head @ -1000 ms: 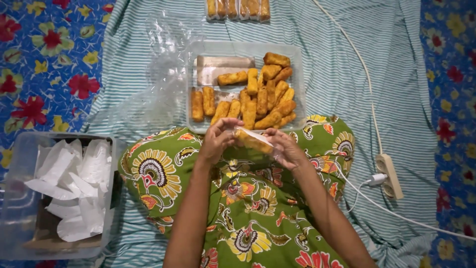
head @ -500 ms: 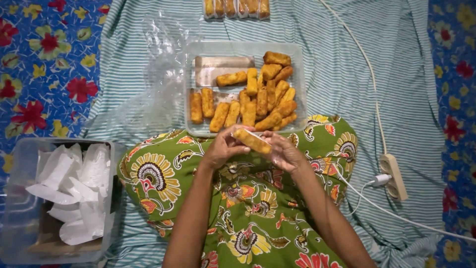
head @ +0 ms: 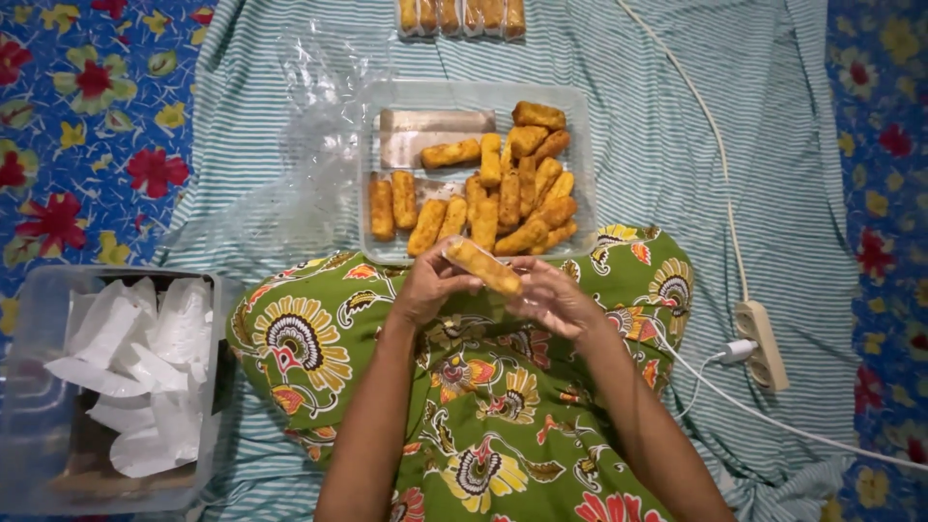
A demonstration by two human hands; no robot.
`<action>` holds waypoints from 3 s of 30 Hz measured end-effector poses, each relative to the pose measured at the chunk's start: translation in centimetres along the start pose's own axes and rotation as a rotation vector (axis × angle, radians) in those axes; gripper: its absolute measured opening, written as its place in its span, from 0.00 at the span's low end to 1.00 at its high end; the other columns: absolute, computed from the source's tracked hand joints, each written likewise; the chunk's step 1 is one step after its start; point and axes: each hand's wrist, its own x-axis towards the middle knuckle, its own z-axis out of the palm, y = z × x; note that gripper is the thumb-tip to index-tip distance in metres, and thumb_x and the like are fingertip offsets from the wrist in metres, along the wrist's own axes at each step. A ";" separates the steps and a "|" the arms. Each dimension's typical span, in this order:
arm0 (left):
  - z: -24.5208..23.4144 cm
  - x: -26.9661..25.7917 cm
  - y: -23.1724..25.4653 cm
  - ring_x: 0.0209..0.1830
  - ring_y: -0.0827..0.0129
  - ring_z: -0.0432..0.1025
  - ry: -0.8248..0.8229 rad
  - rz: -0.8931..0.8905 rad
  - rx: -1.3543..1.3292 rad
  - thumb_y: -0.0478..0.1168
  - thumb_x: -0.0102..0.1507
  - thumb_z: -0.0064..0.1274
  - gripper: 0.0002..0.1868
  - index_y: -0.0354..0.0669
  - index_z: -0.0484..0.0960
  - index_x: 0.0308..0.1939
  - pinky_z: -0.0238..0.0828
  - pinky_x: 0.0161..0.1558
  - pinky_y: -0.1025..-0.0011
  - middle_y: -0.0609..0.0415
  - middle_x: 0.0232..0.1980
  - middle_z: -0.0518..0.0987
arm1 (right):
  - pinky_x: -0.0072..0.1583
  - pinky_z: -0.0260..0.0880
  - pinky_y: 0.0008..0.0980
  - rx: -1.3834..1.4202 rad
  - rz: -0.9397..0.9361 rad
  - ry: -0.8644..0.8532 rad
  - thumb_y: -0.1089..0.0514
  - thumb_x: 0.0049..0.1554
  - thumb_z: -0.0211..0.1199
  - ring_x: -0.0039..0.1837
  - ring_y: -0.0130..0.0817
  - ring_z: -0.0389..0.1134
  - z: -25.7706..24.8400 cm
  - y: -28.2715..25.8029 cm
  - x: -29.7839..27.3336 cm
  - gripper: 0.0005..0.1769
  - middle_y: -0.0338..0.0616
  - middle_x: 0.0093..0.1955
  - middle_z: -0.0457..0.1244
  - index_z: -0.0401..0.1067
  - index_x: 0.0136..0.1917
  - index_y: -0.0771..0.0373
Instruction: Wrapping individual fried food items in small plastic sheets for packaging.
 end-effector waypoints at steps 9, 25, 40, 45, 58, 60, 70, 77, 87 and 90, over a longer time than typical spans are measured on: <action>0.5 -0.4 0.8 0.29 0.63 0.80 -0.037 0.041 -0.038 0.21 0.50 0.69 0.26 0.33 0.81 0.50 0.83 0.28 0.68 0.44 0.37 0.82 | 0.67 0.67 0.38 -0.302 -0.187 0.019 0.59 0.57 0.63 0.65 0.36 0.69 1.3 -3.1 -3.0 0.25 0.45 0.62 0.66 0.68 0.67 0.63; 0.9 -1.2 0.7 0.35 0.68 0.80 -0.099 -0.055 -0.048 0.22 0.53 0.67 0.25 0.33 0.81 0.54 0.83 0.31 0.68 0.48 0.43 0.83 | 0.68 0.66 0.42 -0.311 -0.066 -0.127 0.37 0.66 0.47 0.65 0.32 0.67 7.2 -0.8 -1.4 0.30 0.42 0.65 0.65 0.61 0.76 0.48; 0.2 -0.2 -0.9 0.45 0.62 0.81 0.131 0.048 0.044 0.25 0.59 0.63 0.35 0.36 0.69 0.69 0.86 0.42 0.69 0.42 0.61 0.76 | 0.48 0.80 0.41 -0.113 0.056 -0.095 0.20 0.57 0.48 0.46 0.37 0.75 3.5 -0.3 2.6 0.44 0.47 0.49 0.70 0.70 0.63 0.59; 0.0 0.7 -1.4 0.33 0.64 0.82 0.273 0.165 0.139 0.36 0.64 0.63 0.17 0.33 0.80 0.55 0.85 0.33 0.70 0.44 0.45 0.84 | 0.53 0.78 0.49 0.124 -0.118 -0.093 0.28 0.62 0.48 0.51 0.45 0.75 1.3 -0.4 3.6 0.36 0.52 0.55 0.70 0.66 0.68 0.56; 1.8 0.2 -0.5 0.43 0.67 0.79 0.186 0.291 0.317 0.34 0.67 0.58 0.11 0.35 0.84 0.52 0.82 0.40 0.70 0.44 0.51 0.80 | 0.59 0.76 0.55 0.318 -0.317 -0.003 0.29 0.61 0.51 0.53 0.48 0.73 2.4 -3.0 3.3 0.32 0.50 0.53 0.69 0.65 0.65 0.53; 2.4 0.1 -0.5 0.54 0.64 0.75 0.203 0.401 0.329 0.35 0.65 0.61 0.11 0.34 0.83 0.50 0.76 0.54 0.67 0.45 0.54 0.77 | 0.58 0.76 0.55 0.367 -0.364 0.012 0.32 0.62 0.53 0.52 0.49 0.73 2.6 -3.0 3.2 0.29 0.50 0.53 0.69 0.65 0.63 0.56; 1.8 0.3 -2.3 0.61 0.55 0.71 0.103 0.643 0.649 0.31 0.59 0.60 0.22 0.46 0.83 0.58 0.77 0.53 0.68 0.45 0.65 0.70 | 0.61 0.73 0.53 0.435 -0.384 0.033 0.41 0.60 0.56 0.55 0.49 0.73 2.0 -2.3 3.4 0.26 0.51 0.54 0.70 0.71 0.59 0.64; 2.2 -0.3 -0.9 0.57 0.56 0.73 0.113 0.626 0.689 0.41 0.62 0.64 0.19 0.47 0.83 0.57 0.76 0.52 0.65 0.46 0.61 0.74 | 0.62 0.70 0.50 0.467 -0.404 0.040 0.45 0.60 0.56 0.57 0.47 0.72 2.8 -3.2 1.2 0.21 0.47 0.56 0.70 0.72 0.58 0.62; 1.3 -0.1 -2.8 0.35 0.54 0.81 0.436 0.601 0.781 0.34 0.67 0.56 0.14 0.42 0.83 0.56 0.80 0.35 0.62 0.43 0.40 0.84 | 0.61 0.70 0.49 0.512 -0.408 0.015 0.47 0.60 0.56 0.56 0.46 0.72 1.1 -2.5 -1.9 0.19 0.47 0.55 0.71 0.72 0.58 0.61; 0.1 0.2 -3.1 0.37 0.55 0.81 0.446 0.618 0.798 0.38 0.64 0.64 0.16 0.41 0.84 0.55 0.80 0.36 0.63 0.44 0.42 0.84 | 0.64 0.68 0.52 0.502 -0.414 0.001 0.47 0.60 0.55 0.58 0.47 0.71 -1.4 -1.7 -0.9 0.20 0.47 0.57 0.70 0.71 0.60 0.60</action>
